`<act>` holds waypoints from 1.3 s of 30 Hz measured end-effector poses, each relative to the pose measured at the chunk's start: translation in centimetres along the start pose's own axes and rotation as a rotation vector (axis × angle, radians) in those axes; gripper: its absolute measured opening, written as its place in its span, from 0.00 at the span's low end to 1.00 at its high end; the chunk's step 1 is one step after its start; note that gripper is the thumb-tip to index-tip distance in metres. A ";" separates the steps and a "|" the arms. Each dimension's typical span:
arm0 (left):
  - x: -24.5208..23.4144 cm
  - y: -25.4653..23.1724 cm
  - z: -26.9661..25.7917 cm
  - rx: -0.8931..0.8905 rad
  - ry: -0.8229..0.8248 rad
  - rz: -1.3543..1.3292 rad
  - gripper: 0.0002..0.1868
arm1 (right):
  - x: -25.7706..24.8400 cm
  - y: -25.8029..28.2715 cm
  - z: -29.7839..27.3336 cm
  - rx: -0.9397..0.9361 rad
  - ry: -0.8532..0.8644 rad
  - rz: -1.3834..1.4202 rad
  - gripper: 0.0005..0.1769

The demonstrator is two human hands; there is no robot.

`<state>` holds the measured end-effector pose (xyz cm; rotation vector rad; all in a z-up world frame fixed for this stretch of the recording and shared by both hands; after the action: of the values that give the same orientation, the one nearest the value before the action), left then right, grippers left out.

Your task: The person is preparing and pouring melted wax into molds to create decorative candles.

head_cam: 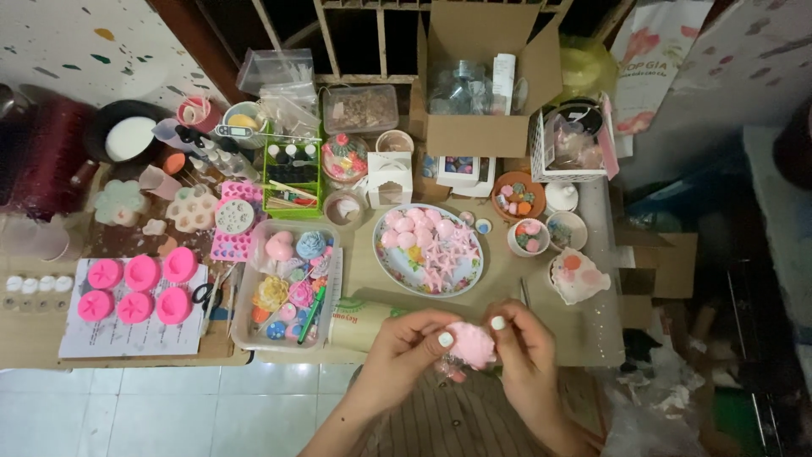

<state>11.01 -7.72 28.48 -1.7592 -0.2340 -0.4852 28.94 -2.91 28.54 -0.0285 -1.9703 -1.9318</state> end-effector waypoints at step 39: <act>-1.3 -0.9 2.6 -0.047 -0.098 0.446 0.17 | -1.7 -2.3 1.2 0.245 0.105 0.009 0.12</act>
<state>9.97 -4.85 28.22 -1.8152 0.1041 -0.0830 29.56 -1.50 25.84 0.1259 -2.1162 -1.6383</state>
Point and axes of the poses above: each hand's wrist, its own z-axis towards the middle knuckle, its own x-axis out of the palm, y = z × x, the point moved 3 cm from there along z, towards the middle knuckle, and after that the axes turned 11 degrees about z, right-handed, at the moved point
